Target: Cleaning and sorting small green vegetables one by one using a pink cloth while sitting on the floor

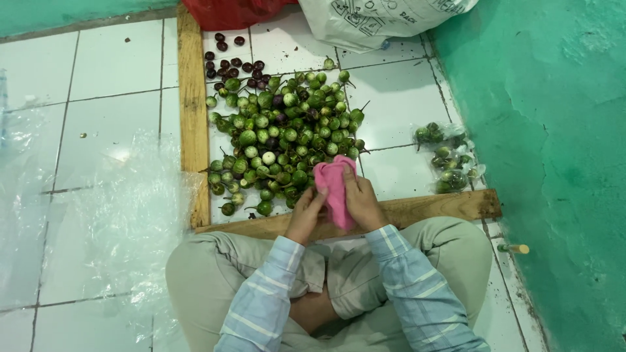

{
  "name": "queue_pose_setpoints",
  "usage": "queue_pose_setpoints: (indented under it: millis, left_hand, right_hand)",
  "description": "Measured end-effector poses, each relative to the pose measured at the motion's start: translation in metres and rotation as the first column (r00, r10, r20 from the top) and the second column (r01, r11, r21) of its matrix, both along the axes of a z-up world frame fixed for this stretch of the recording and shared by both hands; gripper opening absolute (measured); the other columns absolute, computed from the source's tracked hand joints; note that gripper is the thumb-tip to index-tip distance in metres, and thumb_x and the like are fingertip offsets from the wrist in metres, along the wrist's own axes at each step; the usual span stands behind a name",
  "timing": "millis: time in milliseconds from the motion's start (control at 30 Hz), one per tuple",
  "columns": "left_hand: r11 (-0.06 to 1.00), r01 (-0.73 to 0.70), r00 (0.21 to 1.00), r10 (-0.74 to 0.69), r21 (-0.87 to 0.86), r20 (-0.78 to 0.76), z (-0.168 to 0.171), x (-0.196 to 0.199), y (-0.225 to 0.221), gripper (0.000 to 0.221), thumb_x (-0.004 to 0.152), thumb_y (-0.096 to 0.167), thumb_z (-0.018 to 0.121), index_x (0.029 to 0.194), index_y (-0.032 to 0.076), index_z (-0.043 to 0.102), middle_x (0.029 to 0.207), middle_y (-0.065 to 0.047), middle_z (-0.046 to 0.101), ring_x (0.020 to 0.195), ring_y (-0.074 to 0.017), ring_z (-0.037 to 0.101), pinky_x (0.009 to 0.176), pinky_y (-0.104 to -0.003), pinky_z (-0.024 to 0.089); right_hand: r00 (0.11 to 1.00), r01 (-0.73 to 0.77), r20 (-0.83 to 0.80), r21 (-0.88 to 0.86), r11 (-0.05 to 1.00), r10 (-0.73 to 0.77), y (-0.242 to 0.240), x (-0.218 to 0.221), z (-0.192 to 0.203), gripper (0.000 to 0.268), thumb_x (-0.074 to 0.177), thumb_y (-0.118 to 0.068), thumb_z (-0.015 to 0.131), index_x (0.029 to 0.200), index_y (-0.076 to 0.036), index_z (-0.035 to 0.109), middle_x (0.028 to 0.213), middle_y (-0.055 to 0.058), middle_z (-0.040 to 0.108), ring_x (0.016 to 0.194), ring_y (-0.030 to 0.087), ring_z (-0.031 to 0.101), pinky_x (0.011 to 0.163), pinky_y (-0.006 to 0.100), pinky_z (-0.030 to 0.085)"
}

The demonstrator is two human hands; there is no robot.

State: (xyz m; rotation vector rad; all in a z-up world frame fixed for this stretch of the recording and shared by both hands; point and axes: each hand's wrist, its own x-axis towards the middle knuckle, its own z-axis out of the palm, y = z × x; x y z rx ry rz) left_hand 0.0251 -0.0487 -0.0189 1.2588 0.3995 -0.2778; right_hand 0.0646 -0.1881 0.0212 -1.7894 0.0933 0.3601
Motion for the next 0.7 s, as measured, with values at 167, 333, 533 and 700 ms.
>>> queue_pose_setpoints:
  millis: [167,333,533,700]
  left_hand:
    - [0.965,-0.256,0.951,0.263,-0.063,0.163,-0.058,0.01,-0.009,0.024,0.096,0.025,0.077,0.111,0.007,0.073,0.092,-0.003,0.07,0.088,-0.0148,0.064,0.075,-0.028,0.054]
    - [0.951,-0.182,0.943,0.097,0.249,0.318,-0.071,0.008,0.008,0.013,0.093,0.02,0.08,0.094,0.008,0.079,0.081,-0.009,0.072,0.085,-0.0129,0.064,0.074,-0.033,0.056]
    - [0.805,-0.238,0.938,0.045,0.544,0.345,-0.003,0.009,0.051,0.025,0.093,0.032,0.077,0.105,0.01,0.079,0.093,-0.011,0.075,0.096,-0.0274,0.073,0.083,-0.04,0.059]
    - [0.633,-0.226,0.957,0.286,0.74,0.047,-0.021,0.023,0.095,0.047,0.099,0.034,0.068,0.122,-0.007,0.065,0.094,-0.015,0.068,0.089,-0.0296,0.07,0.073,-0.045,0.058]
  right_hand:
    - [0.964,0.109,-0.267,0.36,0.927,-0.009,0.017,-0.015,0.057,0.049,0.104,-0.051,0.043,0.098,-0.006,0.063,0.088,0.008,0.063,0.085,0.025,0.061,0.08,0.038,0.052]
    - [0.841,0.217,-0.538,0.249,0.944,-0.051,0.036,-0.013,0.008,0.099,0.082,-0.05,0.086,0.151,0.0,0.036,0.138,0.027,0.049,0.119,0.043,0.058,0.07,0.073,0.052]
    - [0.921,0.326,-0.328,0.346,0.88,-0.213,0.009,-0.005,0.032,0.054,0.104,-0.029,0.056,0.145,0.005,0.047,0.132,0.025,0.058,0.125,0.04,0.056,0.105,0.061,0.043]
    - [0.932,0.353,-0.047,0.358,0.865,-0.361,-0.016,0.007,-0.042,0.044,0.106,-0.023,0.054,0.142,0.003,0.052,0.131,0.02,0.06,0.122,0.03,0.056,0.108,0.054,0.043]
